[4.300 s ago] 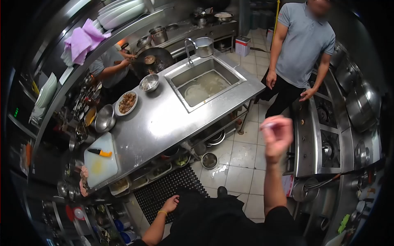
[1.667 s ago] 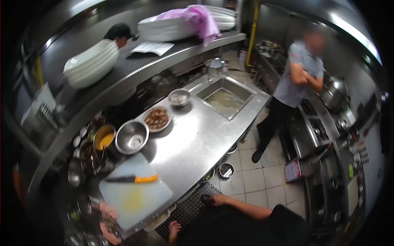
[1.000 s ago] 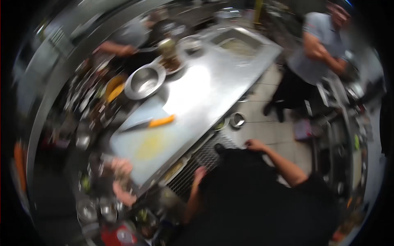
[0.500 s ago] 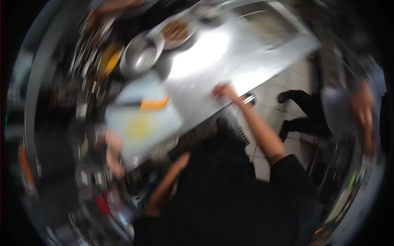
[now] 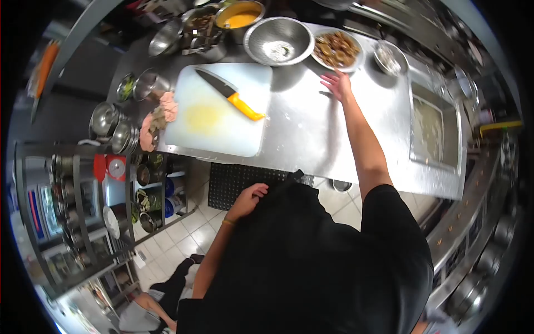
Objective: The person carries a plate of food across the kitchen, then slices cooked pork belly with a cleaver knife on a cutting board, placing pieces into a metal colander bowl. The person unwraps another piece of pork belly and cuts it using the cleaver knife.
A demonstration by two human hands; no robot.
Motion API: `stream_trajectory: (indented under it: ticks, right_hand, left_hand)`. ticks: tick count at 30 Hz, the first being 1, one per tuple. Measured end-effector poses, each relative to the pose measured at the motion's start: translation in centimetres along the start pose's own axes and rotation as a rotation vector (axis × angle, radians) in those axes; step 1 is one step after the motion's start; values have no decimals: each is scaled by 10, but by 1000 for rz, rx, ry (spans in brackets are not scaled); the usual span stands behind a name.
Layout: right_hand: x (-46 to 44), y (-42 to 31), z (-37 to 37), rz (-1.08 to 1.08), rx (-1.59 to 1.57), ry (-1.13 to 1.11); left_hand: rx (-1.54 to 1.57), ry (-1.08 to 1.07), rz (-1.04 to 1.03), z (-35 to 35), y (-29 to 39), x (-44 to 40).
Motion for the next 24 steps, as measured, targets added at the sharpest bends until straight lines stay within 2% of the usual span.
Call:
stream_trajectory:
  ticks: [1, 3, 4, 6, 8, 10, 12, 13, 16, 17, 18, 19, 21, 22, 23, 24]
  right_hand:
    - [-32, 14, 11, 22, -6, -87]
    - [-55, 25, 17, 2, -13, -80]
    - [-58, 21, 18, 82, 7, -69]
    - [-61, 12, 16, 203, -111, 78]
    - [-34, 5, 30, 207, -122, 118]
    - [-11, -15, 48, 211, -51, 17]
    - [20, -27, 67, 181, 4, -50]
    - [34, -30, 81, 189, 91, -7]
    - [74, -48, 107, 151, 159, -114]
    - [73, -48, 137, 425, 605, -293]
    - [95, -54, 134, 172, 329, -188]
    - [119, -61, 133, 88, 306, -163]
    - [163, -71, 123, -18, 396, -237]
    - [175, -70, 107, -77, 397, -316]
    - [210, -85, 38, -112, 466, -347]
    - [217, -79, 15, -86, 453, -461]
  left_hand:
    - [86, 44, 32, 1, -4, 8]
    - [219, 120, 89, -2, -22, 33]
    - [244, 155, 70, -3, -38, 41]
    - [337, 203, 117, -6, -67, 58]
    - [277, 223, 169, -15, -97, 77]
    - [248, 290, 232, -12, -106, 88]
    - [356, 336, 109, -7, -112, 84]
    - [372, 365, 93, -7, -109, 80]
    - [379, 363, 4, -7, -67, 59]
    - [354, 353, -67, -8, -44, 52]
    - [400, 338, -132, -11, -20, 47]
    - [446, 344, -202, -13, 4, 43]
    - [717, 314, -250, -22, 37, 30]
    - [754, 301, -268, -26, 39, 20]
    - [768, 261, -308, -33, 39, 12]
    - [784, 209, -336, -37, 38, 6]
Point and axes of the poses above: each hand's wrist, its own x-axis away from the middle knuckle, its own z-axis out of the back of the hand, y = z × x, the point moved 5 cm from there along -x, towards the middle knuckle, and after that the axes turned 10 degrees about z, right-handed, at the moved point
